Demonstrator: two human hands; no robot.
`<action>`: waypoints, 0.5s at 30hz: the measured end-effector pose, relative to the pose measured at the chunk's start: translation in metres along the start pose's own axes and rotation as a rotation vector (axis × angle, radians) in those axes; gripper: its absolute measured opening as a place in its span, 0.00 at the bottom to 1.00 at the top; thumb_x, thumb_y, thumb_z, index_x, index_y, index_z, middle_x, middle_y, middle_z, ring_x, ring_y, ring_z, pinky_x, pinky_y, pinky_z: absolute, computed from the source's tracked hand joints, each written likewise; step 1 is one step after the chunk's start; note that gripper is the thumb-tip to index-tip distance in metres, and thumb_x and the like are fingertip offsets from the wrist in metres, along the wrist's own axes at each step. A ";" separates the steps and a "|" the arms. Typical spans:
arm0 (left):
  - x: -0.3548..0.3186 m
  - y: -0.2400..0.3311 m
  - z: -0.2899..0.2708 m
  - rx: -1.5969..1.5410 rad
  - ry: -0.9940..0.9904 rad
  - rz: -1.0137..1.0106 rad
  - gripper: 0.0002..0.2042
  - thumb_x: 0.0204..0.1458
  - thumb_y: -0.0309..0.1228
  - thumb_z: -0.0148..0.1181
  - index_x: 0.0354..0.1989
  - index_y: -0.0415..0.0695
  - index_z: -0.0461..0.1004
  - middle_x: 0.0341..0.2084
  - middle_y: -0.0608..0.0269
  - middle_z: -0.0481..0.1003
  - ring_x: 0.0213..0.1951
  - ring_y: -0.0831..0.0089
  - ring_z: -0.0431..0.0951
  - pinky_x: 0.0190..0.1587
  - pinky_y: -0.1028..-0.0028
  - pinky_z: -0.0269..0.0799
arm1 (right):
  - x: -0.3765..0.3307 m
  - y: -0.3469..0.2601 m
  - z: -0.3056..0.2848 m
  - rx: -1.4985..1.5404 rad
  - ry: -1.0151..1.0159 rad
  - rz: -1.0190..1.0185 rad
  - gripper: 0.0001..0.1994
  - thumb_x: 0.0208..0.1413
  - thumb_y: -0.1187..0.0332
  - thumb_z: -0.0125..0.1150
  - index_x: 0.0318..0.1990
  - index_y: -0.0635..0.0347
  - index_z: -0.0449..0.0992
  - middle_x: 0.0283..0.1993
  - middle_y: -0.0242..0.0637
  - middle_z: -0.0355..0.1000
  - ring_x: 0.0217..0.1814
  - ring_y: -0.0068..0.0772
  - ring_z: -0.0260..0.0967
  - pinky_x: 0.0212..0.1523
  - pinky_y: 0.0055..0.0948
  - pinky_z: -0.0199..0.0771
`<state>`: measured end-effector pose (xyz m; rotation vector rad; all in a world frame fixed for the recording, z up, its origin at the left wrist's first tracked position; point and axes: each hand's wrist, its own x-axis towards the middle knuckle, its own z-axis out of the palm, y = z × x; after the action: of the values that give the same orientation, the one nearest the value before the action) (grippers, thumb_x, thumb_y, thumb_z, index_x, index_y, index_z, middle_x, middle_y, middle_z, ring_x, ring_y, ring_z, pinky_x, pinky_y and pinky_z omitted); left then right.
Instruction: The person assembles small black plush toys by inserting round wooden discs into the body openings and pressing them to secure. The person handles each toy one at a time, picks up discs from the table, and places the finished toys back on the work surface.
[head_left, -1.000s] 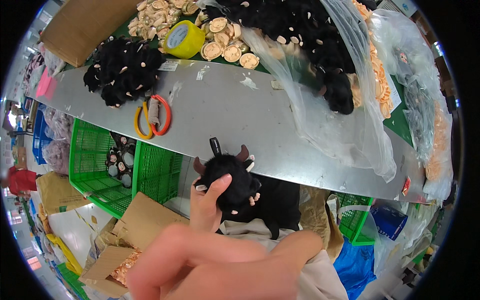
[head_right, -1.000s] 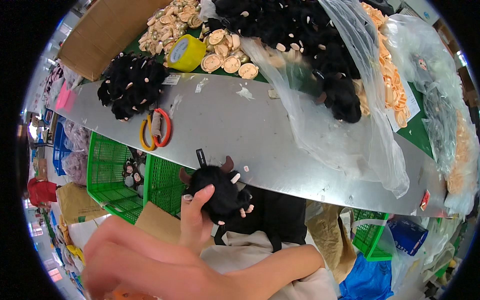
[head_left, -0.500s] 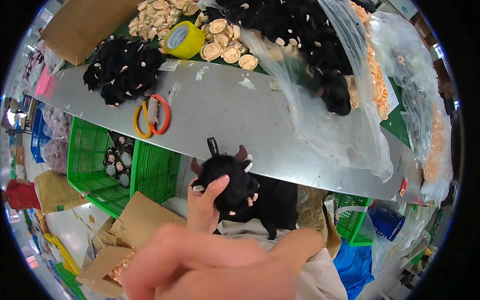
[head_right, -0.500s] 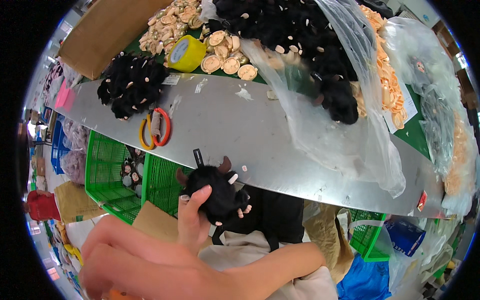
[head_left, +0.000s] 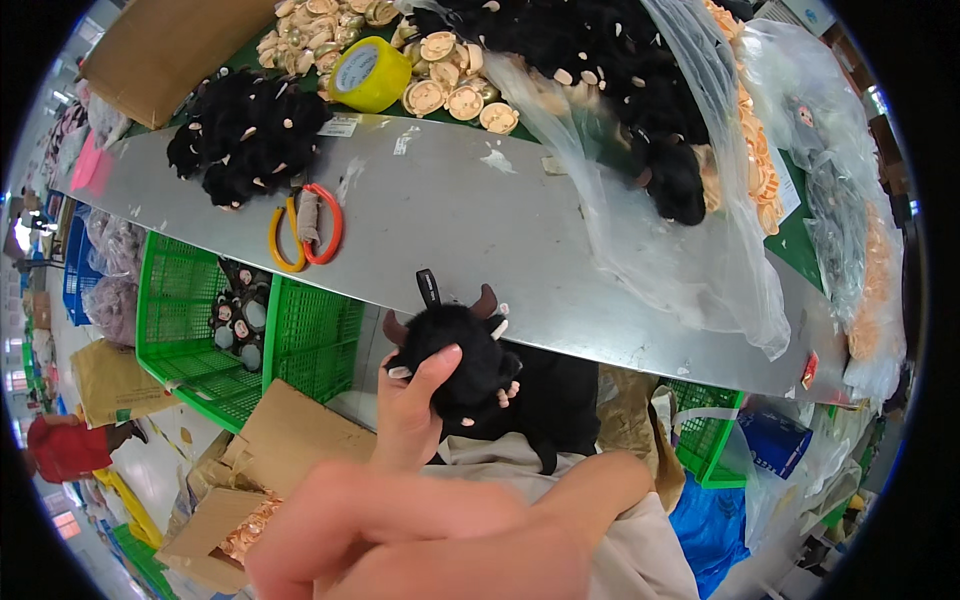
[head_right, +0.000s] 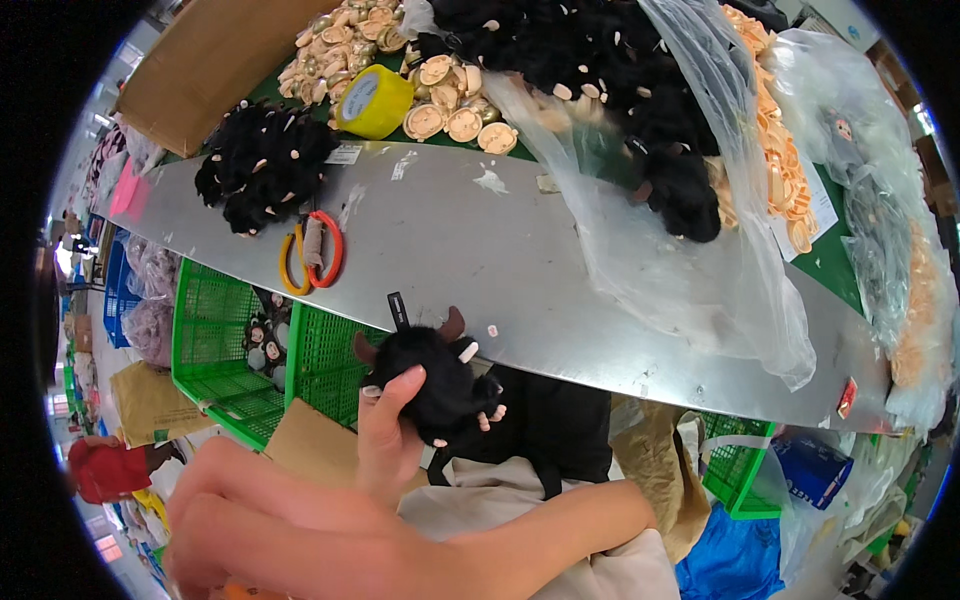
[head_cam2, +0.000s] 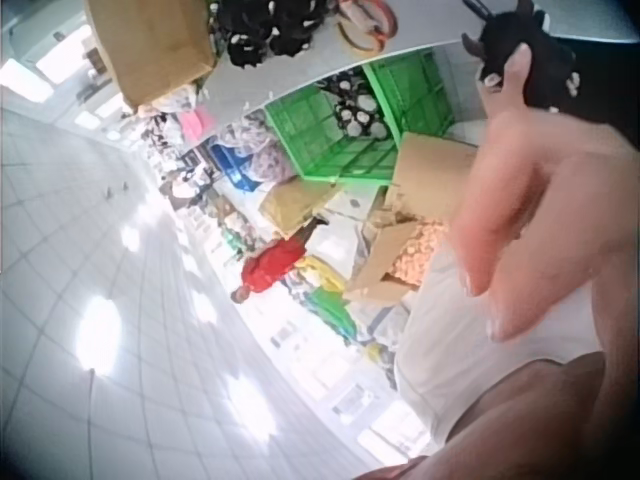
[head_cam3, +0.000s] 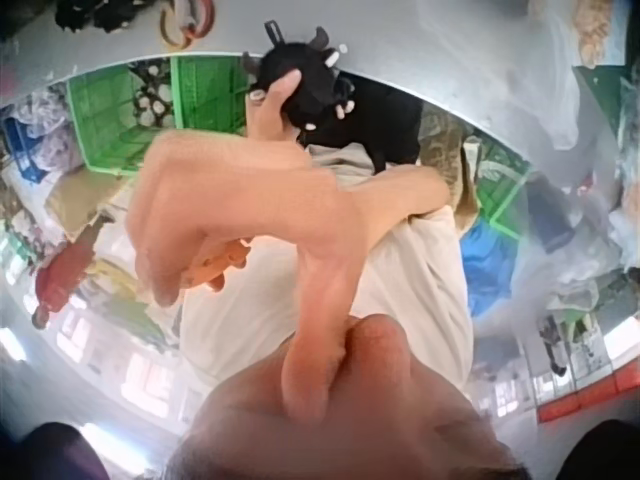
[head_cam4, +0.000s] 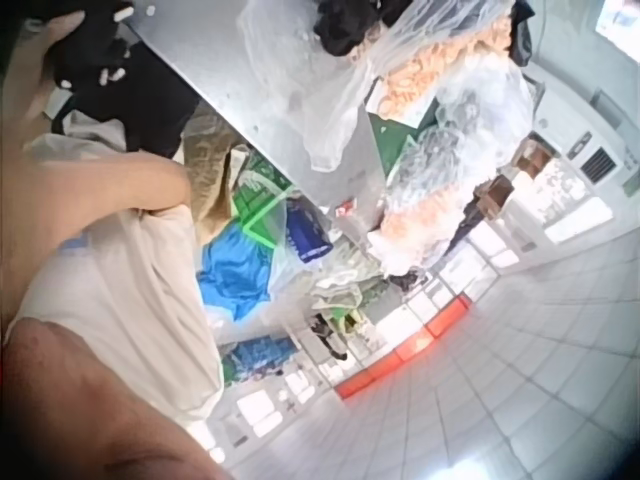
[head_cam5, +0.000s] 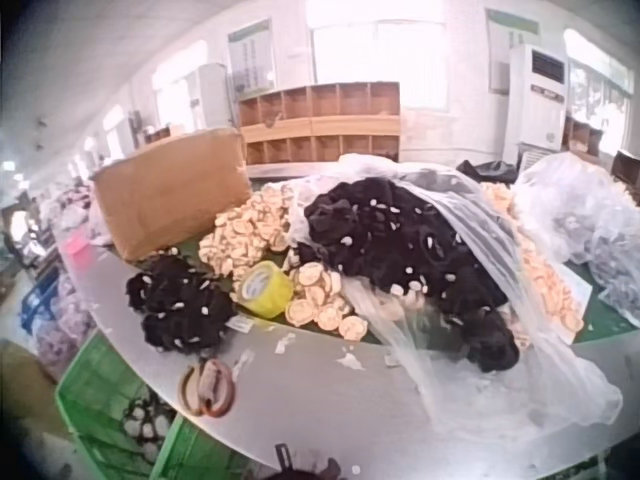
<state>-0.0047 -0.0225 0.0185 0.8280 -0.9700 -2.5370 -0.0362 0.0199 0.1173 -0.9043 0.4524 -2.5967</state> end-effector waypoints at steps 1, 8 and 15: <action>-0.001 -0.001 0.001 -0.020 0.008 -0.003 0.20 0.57 0.32 0.58 0.50 0.27 0.68 0.38 0.41 0.77 0.33 0.52 0.83 0.34 0.61 0.82 | 0.001 0.000 0.000 0.000 0.001 -0.001 0.34 0.48 0.34 0.60 0.35 0.64 0.74 0.36 0.40 0.69 0.31 0.35 0.68 0.26 0.25 0.69; -0.002 0.002 -0.004 0.041 -0.062 -0.059 0.26 0.57 0.32 0.54 0.61 0.29 0.60 0.64 0.45 0.64 0.48 0.43 0.78 0.41 0.49 0.82 | 0.000 0.000 0.002 -0.005 0.014 -0.008 0.35 0.47 0.32 0.61 0.35 0.65 0.75 0.35 0.40 0.69 0.32 0.35 0.67 0.26 0.25 0.68; 0.001 0.003 -0.003 0.040 -0.079 -0.060 0.27 0.58 0.32 0.53 0.62 0.28 0.58 0.63 0.45 0.64 0.49 0.41 0.77 0.43 0.46 0.81 | 0.004 0.000 0.001 -0.007 0.021 -0.023 0.37 0.46 0.31 0.61 0.34 0.65 0.75 0.34 0.39 0.70 0.32 0.34 0.67 0.27 0.25 0.68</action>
<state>-0.0036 -0.0265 0.0186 0.7847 -1.0388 -2.6272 -0.0382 0.0182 0.1201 -0.8903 0.4603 -2.6292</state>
